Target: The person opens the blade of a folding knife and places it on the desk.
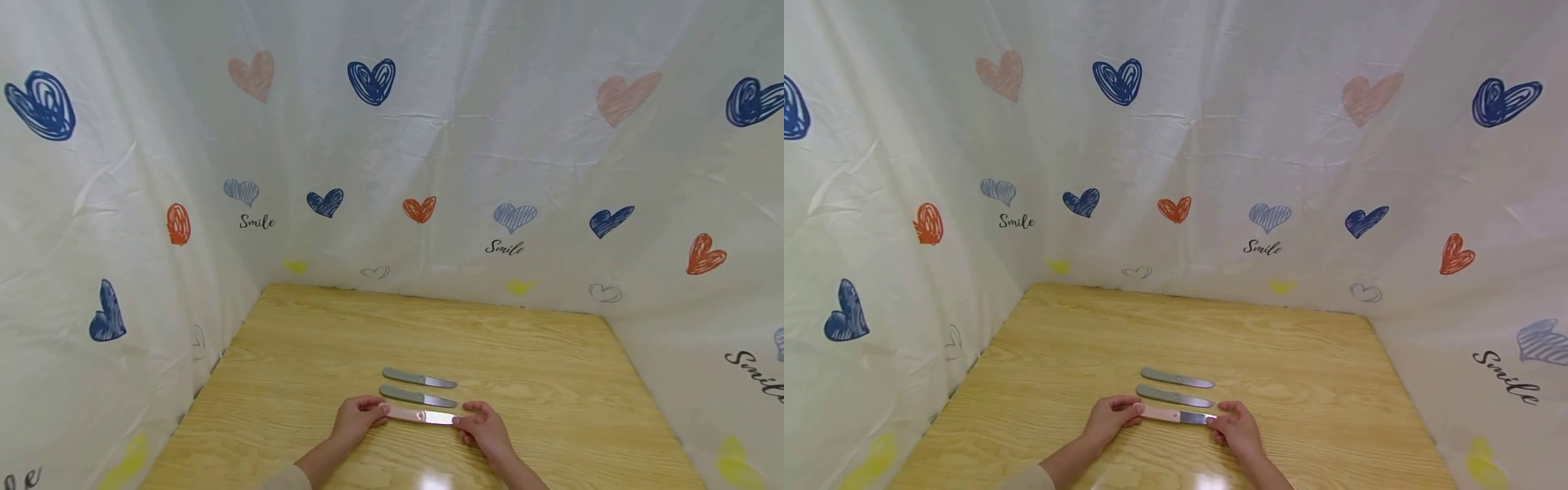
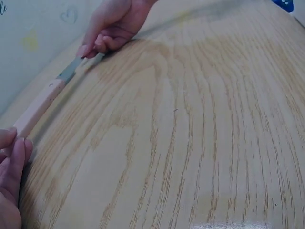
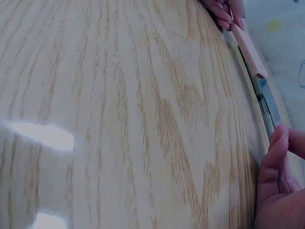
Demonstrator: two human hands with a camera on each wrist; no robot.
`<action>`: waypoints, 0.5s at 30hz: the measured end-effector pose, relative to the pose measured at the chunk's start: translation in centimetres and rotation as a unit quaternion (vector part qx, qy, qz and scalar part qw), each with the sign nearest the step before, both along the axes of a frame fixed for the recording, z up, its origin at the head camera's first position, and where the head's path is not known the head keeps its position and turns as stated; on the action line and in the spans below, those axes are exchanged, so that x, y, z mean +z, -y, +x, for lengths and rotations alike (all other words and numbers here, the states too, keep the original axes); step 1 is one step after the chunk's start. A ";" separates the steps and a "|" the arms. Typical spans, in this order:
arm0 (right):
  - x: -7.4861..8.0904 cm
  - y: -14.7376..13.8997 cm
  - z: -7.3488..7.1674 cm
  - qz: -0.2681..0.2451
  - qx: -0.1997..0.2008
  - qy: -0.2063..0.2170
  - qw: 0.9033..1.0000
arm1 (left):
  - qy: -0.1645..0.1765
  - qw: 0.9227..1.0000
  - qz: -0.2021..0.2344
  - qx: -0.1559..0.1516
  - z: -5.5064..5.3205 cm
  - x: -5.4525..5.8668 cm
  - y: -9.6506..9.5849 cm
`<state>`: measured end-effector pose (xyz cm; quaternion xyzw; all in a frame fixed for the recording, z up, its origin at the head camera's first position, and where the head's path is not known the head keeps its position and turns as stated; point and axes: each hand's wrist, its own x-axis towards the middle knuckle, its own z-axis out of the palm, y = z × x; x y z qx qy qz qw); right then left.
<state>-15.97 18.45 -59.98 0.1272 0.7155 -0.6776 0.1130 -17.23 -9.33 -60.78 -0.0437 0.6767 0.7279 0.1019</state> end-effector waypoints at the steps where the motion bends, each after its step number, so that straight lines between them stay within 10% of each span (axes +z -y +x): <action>1: 0.0 0.1 0.0 0.005 -0.005 0.001 1.000 | -0.004 1.000 -0.014 0.007 0.0 -0.1 -0.1; 7: 0.3 0.3 0.0 0.013 -0.026 0.011 1.000 | -0.031 0.997 -0.064 0.006 -0.2 0.0 -0.2; 15: 0.7 0.6 0.1 0.037 -0.014 0.011 0.999 | -0.048 0.985 -0.149 -0.078 -1.0 0.9 1.2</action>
